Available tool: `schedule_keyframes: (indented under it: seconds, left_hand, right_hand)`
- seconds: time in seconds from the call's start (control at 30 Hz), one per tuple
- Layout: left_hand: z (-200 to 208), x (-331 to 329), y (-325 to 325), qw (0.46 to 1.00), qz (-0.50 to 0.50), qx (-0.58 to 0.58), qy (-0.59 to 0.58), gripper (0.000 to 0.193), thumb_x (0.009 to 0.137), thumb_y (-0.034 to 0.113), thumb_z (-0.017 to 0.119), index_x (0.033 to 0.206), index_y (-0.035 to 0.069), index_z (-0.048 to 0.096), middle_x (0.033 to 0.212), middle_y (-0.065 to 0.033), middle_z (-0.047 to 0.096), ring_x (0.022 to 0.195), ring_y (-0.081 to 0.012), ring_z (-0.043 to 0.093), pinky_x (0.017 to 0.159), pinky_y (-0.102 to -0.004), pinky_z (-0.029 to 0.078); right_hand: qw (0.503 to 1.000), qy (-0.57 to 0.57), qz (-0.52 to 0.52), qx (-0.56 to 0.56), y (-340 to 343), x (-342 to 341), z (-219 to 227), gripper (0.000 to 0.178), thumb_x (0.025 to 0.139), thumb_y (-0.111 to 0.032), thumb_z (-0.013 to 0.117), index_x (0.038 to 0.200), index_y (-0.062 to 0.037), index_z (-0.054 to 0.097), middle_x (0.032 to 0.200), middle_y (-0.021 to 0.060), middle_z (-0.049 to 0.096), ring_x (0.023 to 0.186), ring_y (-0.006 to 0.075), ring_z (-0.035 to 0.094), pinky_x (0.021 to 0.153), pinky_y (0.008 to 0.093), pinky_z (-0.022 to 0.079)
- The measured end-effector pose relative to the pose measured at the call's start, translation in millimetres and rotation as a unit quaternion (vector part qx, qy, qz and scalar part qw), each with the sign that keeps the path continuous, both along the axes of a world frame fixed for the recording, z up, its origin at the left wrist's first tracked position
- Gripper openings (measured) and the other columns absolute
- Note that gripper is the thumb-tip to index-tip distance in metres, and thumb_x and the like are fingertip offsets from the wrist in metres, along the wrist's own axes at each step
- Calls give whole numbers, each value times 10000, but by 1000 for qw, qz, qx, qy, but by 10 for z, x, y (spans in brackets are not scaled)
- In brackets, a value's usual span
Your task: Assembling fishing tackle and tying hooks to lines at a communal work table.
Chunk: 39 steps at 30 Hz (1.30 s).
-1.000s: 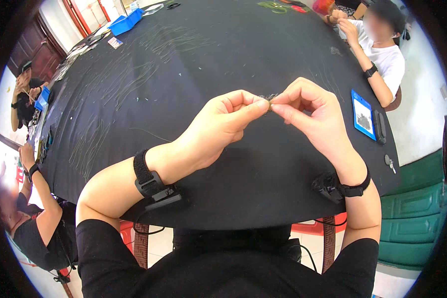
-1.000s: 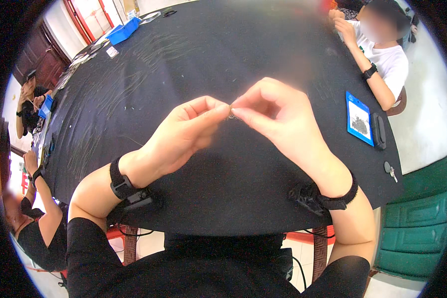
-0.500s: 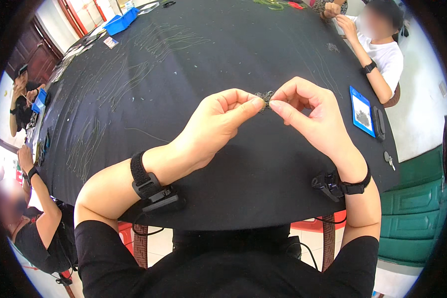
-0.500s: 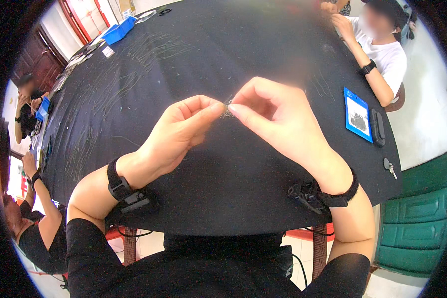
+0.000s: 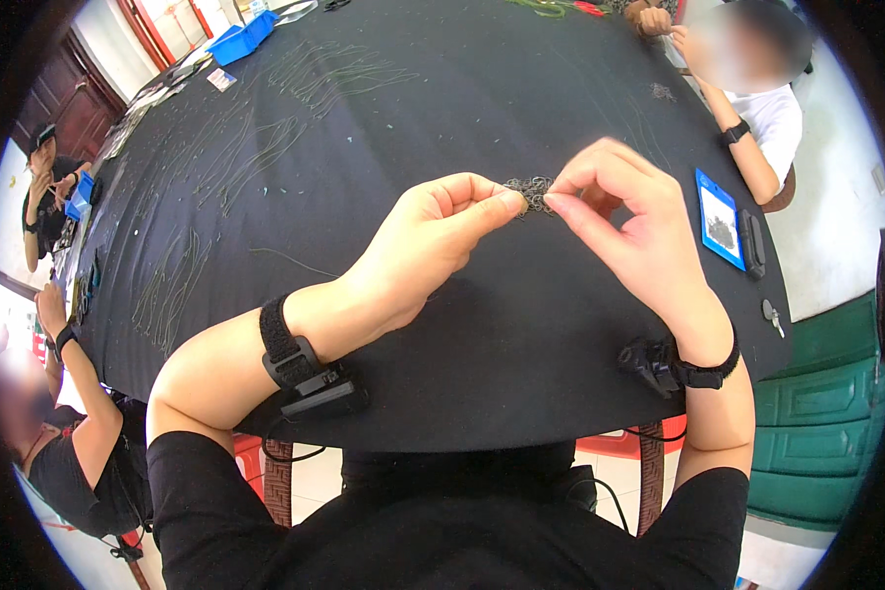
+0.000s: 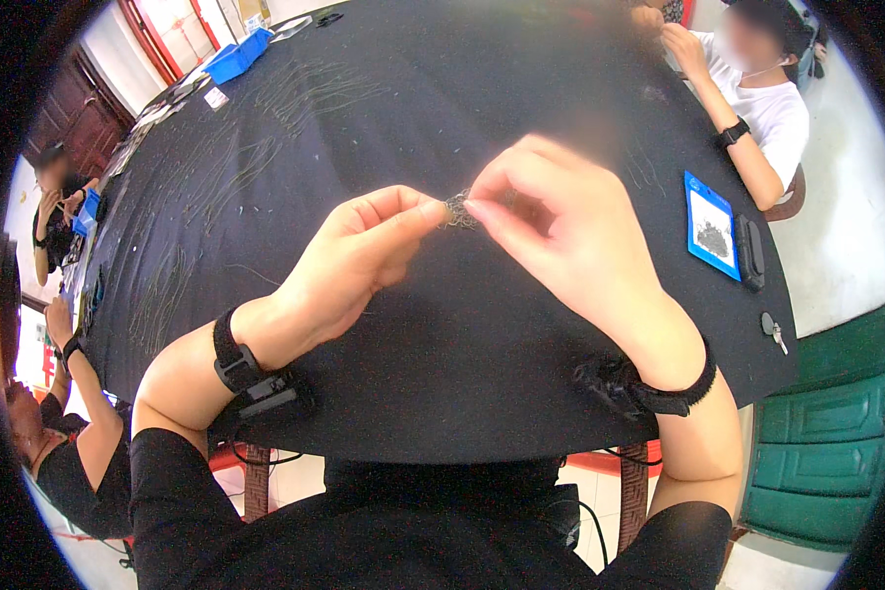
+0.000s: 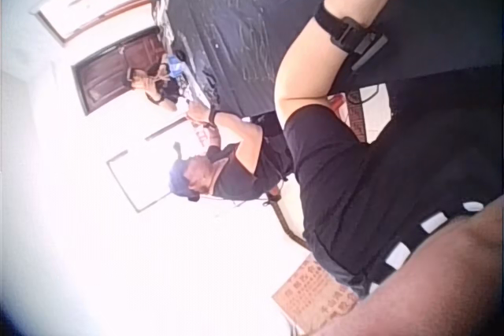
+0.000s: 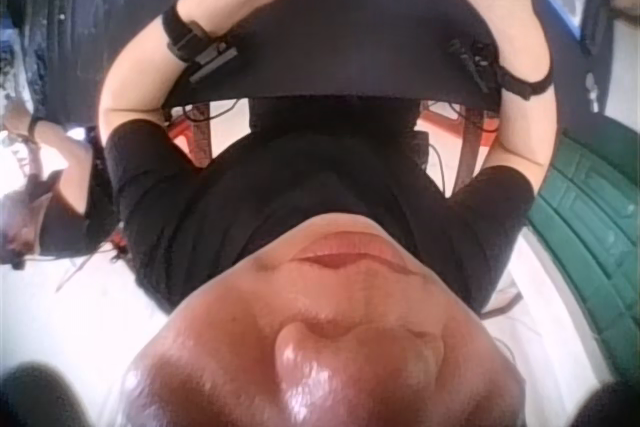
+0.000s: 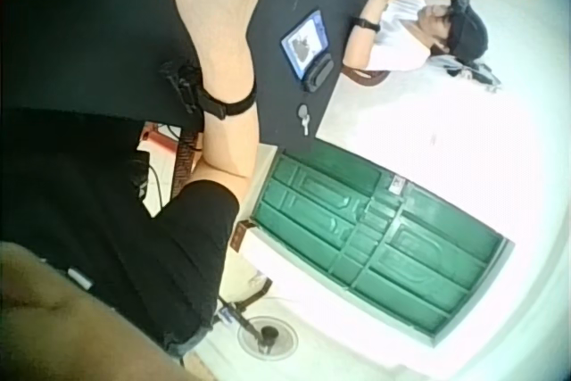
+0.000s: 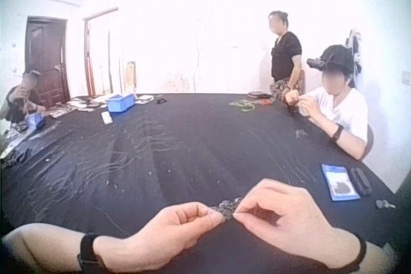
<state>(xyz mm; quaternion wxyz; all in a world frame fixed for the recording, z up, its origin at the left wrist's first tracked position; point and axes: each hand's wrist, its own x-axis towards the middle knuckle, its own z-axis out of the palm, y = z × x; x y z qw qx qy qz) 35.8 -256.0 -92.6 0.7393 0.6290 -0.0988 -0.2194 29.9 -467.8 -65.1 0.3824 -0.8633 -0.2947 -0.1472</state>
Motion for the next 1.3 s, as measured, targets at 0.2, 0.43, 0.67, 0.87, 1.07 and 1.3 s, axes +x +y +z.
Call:
schedule_keyframes:
  seconds: [0.2, 0.43, 0.67, 0.87, 1.07, 1.3]
  left_hand:
    - [-3, -15, -38, 999, -9, 19, -32, 176, 930, 256, 643, 965, 83, 637, 690, 114, 475, 534, 11, 306, 466, -185, 203]
    - [17, -23, -42, 999, -7, 20, -31, 201, 931, 264, 641, 998, 75, 652, 705, 115, 478, 535, 13, 302, 467, -183, 208]
    - [11, -24, -33, 999, -6, 23, -24, 210, 942, 254, 624, 1028, 67, 667, 670, 114, 458, 533, 9, 299, 464, -187, 210]
    - [17, -19, -13, 1000, -18, 22, 1, 207, 944, 254, 621, 1014, 66, 673, 664, 112, 455, 526, 7, 298, 458, -190, 208]
    - [3, -45, -42, 999, -18, 34, 2, 209, 943, 250, 622, 1023, 64, 673, 668, 114, 455, 526, 8, 301, 456, -189, 207]
    - [-4, -23, 19, 998, -53, -18, 21, 207, 942, 249, 623, 1012, 61, 672, 685, 114, 478, 542, 13, 318, 467, -182, 223]
  right_hand:
    - [996, -68, 61, 2, -2, 14, -11, 74, 807, -65, 690, 851, -73, 630, 881, 9, 634, 741, 140, 590, 568, 256, 455]
    - [996, -59, 61, -10, -28, 28, -24, 71, 802, -69, 690, 833, -52, 628, 840, 24, 634, 753, 173, 582, 596, 273, 460]
    - [997, -48, 57, -9, -50, 36, -30, 66, 812, -70, 678, 824, -36, 623, 791, 58, 614, 716, 179, 600, 607, 273, 467]
    - [998, 19, 56, 35, -23, 8, -38, 69, 842, -76, 665, 857, -26, 620, 823, 47, 642, 718, 135, 618, 605, 249, 475]
    - [997, 48, 60, 32, 14, -26, -39, 79, 851, -85, 664, 872, -23, 619, 785, 49, 646, 727, 132, 631, 607, 257, 479]
    - [999, 2, 40, -31, -4, -10, -37, 104, 809, -80, 681, 870, -32, 611, 775, 79, 629, 717, 190, 642, 610, 280, 476]
